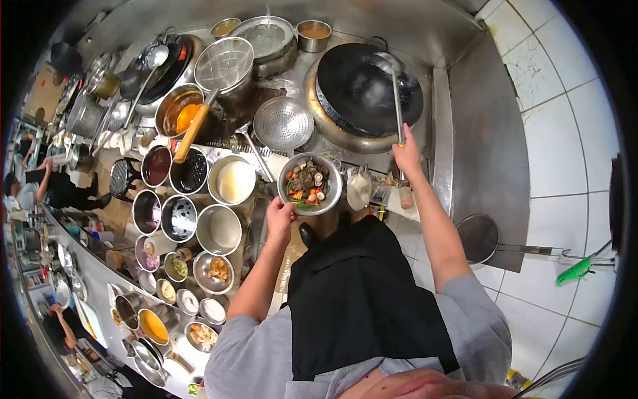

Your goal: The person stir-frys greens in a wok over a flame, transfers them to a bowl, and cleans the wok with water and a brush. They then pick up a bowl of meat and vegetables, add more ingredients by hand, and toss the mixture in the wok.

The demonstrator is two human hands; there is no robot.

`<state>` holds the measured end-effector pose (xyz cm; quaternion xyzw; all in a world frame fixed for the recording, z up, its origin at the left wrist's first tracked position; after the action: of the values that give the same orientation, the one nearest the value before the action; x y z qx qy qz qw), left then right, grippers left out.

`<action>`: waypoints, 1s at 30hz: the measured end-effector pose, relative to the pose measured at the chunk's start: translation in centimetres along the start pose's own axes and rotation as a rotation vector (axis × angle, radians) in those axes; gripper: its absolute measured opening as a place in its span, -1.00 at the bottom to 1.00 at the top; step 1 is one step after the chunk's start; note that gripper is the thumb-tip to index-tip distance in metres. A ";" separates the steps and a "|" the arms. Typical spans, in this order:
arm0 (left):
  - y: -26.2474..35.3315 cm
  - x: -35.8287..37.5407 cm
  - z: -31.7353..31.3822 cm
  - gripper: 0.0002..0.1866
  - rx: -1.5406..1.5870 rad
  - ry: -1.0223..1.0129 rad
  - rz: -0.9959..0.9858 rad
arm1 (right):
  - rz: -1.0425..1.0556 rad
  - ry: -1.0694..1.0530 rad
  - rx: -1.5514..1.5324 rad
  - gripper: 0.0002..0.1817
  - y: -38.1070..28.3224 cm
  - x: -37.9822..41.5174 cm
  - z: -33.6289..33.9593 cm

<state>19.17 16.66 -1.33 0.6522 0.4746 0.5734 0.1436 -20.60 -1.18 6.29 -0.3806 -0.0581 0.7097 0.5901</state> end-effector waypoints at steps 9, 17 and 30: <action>-2.9 1.2 6.6 -0.92 0.066 0.099 -0.020 | -0.740 0.013 -0.678 -0.20 -2.0 12.0 6.3; -3.2 3.6 9.0 -0.97 0.089 0.250 -0.064 | -0.670 -0.198 -0.385 -0.31 -0.8 14.5 6.4; -7.3 14.6 17.8 -0.68 0.298 0.667 -0.214 | -0.611 -1.130 -1.641 -0.36 -26.9 7.4 -0.1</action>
<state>30.03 38.12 -3.09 0.3900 0.6391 0.6606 -0.0561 0.69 13.23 17.00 -0.2463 -0.8844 0.3472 0.1912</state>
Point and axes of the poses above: each hand's wrist, its own x-axis away from the middle knuckle, its own z-axis out of the back of the hand, y = z × x, the point moved 10 cm from there along -x, towards the middle knuckle, and after that the axes turned 6 degrees about z, right-handed, at the moved point
